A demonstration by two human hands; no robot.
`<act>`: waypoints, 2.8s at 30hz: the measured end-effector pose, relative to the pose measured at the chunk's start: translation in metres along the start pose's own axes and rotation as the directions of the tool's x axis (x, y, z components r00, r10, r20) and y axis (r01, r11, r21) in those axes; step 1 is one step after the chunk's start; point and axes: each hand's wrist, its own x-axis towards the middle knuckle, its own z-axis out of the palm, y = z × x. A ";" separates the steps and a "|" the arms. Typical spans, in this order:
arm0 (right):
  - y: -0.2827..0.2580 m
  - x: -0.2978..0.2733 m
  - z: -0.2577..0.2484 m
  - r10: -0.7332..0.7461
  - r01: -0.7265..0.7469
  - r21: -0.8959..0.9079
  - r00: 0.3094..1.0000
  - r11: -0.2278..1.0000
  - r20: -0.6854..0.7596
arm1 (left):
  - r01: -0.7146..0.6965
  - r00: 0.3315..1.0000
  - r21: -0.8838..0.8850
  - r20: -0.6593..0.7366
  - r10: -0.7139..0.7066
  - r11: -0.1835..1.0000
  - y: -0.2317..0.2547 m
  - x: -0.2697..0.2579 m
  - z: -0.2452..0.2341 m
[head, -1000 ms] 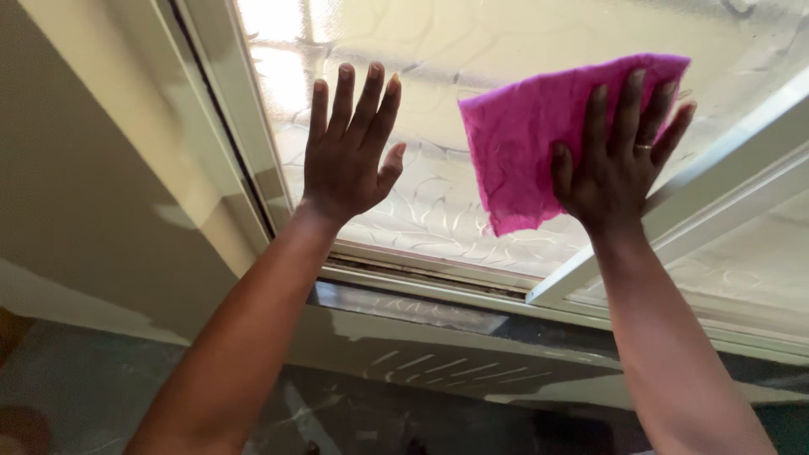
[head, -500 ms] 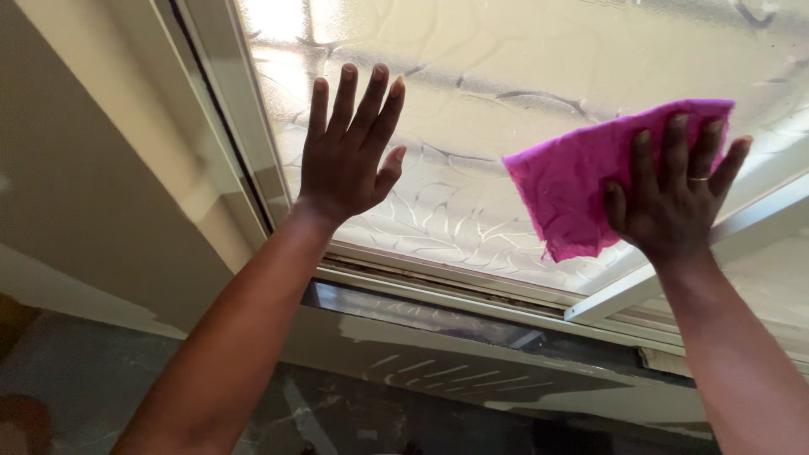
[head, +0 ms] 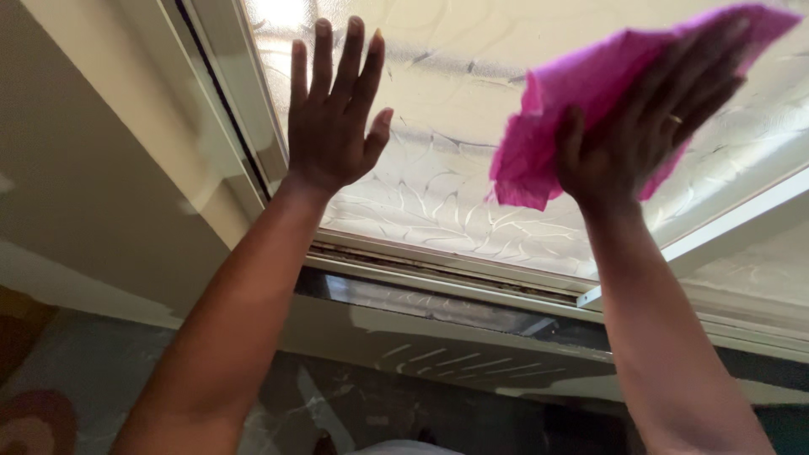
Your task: The person wipes a frosted glass window and its metal frame using a pink cloth. They clean the glass surface with vertical and horizontal strokes, then focus on the bottom track and frame edges.
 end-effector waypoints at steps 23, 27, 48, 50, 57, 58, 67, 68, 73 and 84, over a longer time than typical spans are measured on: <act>-0.104 -0.044 -0.039 -0.373 0.345 0.224 0.923 0.912 0.097 | 0.081 0.995 -0.025 -0.052 -0.082 0.996 0.022 -0.051 0.007; -0.113 -0.030 -0.038 -0.378 0.369 0.305 0.925 0.878 -0.030 | 0.115 0.993 0.033 -0.018 -0.114 0.993 0.012 -0.054 -0.005; -0.241 -0.097 0.012 -0.924 0.807 0.472 0.380 0.354 0.045 | 0.151 0.988 -0.156 0.005 -0.152 0.976 -0.018 -0.169 0.011; -0.249 -0.114 0.020 -0.940 0.814 0.478 0.333 0.329 0.081 | 0.117 0.993 -0.159 0.015 -0.117 0.980 -0.021 -0.173 0.012; -0.241 -0.161 0.019 -0.957 0.866 0.435 0.148 0.247 0.250 | 0.074 0.990 -0.173 0.128 -0.052 0.982 -0.025 -0.184 0.017; -0.234 -0.164 0.021 -0.954 0.902 0.385 0.084 0.196 0.288 | 0.067 0.991 -0.160 0.127 -0.046 0.985 -0.025 -0.183 0.021; -0.190 -0.190 0.005 -0.895 0.337 0.851 0.341 0.403 0.289 | 0.053 0.993 -0.101 0.111 -0.042 0.993 -0.027 -0.187 0.038; -0.190 -0.189 0.003 -0.889 0.345 0.844 0.358 0.410 0.286 | 0.058 0.993 -0.080 0.107 -0.050 0.995 -0.025 -0.187 0.038; -0.187 -0.191 -0.002 -0.873 0.314 0.859 0.411 0.404 0.261 | 0.048 0.996 -0.030 0.074 -0.045 0.998 -0.022 -0.189 0.032; -0.179 -0.188 -0.019 -0.835 0.177 0.895 0.469 0.409 0.289 | 0.016 0.999 -0.081 0.042 -0.012 0.997 -0.018 -0.192 0.044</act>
